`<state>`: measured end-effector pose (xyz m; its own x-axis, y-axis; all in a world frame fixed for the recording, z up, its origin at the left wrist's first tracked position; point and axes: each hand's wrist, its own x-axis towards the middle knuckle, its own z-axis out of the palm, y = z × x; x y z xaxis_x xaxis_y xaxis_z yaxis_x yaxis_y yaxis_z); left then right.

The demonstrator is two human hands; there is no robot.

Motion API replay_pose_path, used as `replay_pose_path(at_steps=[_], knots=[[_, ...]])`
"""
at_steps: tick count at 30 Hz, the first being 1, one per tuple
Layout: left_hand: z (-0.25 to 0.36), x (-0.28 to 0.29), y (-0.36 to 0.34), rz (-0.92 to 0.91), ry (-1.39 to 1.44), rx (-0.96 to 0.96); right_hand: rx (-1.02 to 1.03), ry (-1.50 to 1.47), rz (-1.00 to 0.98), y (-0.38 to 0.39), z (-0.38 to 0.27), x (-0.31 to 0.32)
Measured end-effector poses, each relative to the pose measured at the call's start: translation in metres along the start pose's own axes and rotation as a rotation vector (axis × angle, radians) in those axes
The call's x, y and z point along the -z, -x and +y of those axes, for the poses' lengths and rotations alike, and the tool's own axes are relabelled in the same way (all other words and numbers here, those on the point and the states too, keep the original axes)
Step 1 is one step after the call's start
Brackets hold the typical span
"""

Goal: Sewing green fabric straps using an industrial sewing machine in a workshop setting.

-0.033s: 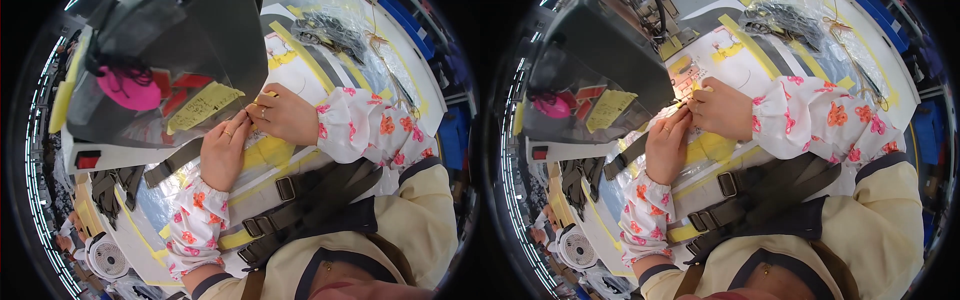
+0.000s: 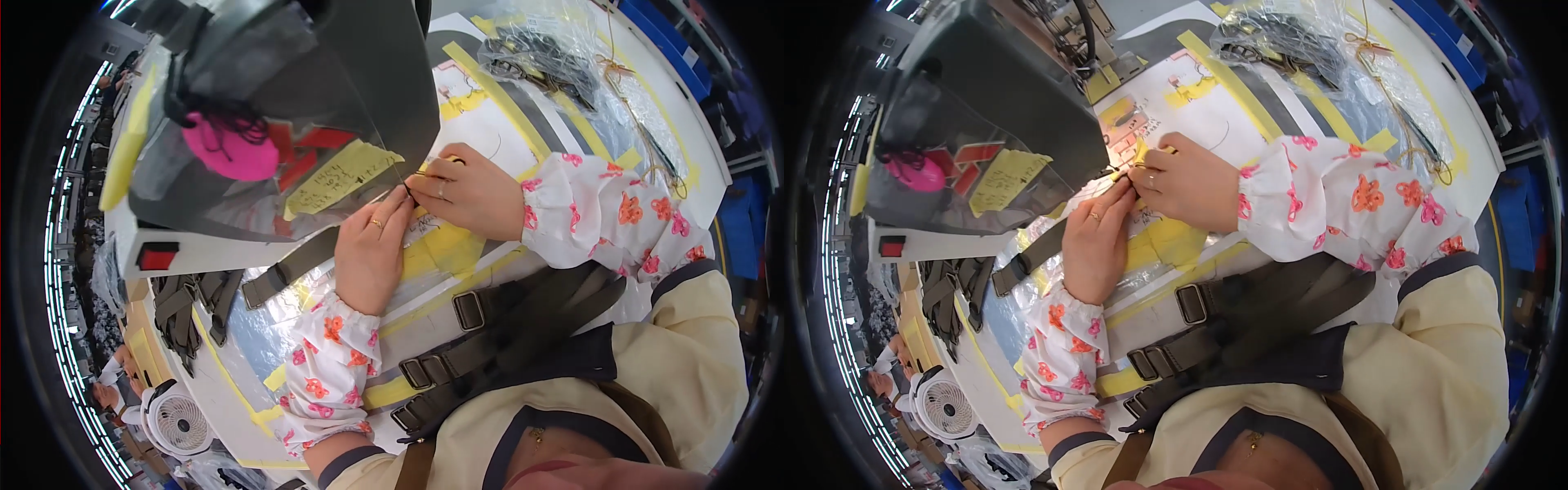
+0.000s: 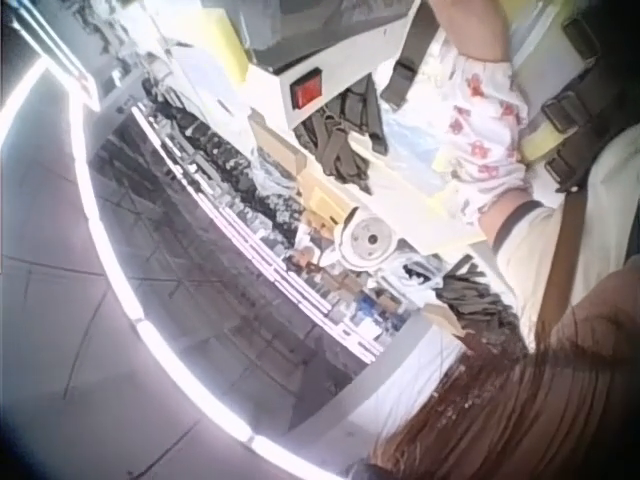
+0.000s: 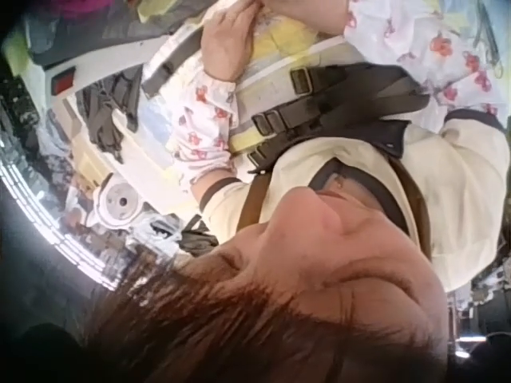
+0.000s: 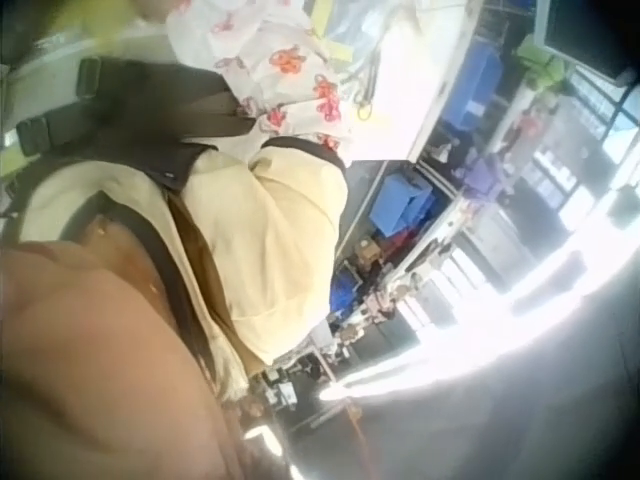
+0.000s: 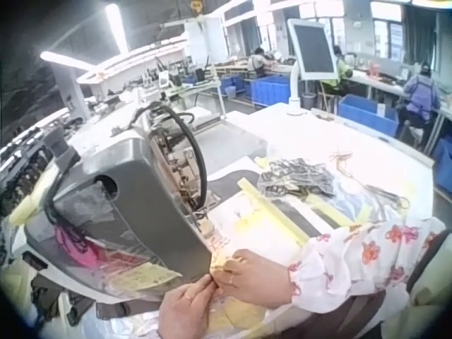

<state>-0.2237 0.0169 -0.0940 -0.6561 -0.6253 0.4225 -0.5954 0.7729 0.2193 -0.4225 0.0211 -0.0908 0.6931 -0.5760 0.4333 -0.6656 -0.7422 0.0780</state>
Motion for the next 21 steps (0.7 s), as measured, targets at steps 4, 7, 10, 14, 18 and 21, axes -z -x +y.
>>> replay_pose_path(at_steps=[4, 7, 10, 14, 18, 21], knots=[[0.005, 0.007, -0.001, 0.012, 0.053, 0.117, -0.044, -0.026, 0.071, 0.002, 0.002, 0.003], [0.010, 0.013, -0.001, -0.014, 0.088, 0.175, -0.049, -0.023, -0.020, -0.001, -0.004, 0.012], [0.009, 0.012, 0.001, -0.034, 0.147, 0.203, -0.071, -0.062, -0.017, 0.000, -0.006, 0.012], [0.010, 0.015, -0.002, -0.021, 0.116, 0.194, -0.088, -0.101, -0.020, 0.001, -0.005, 0.016], [0.003, 0.011, -0.005, -0.009, 0.159, 0.219, -0.075, -0.041, 0.021, -0.001, 0.000, 0.012], [0.001, 0.011, -0.004, -0.015, 0.181, 0.226, -0.072, -0.024, 0.025, -0.002, 0.000, 0.013]])
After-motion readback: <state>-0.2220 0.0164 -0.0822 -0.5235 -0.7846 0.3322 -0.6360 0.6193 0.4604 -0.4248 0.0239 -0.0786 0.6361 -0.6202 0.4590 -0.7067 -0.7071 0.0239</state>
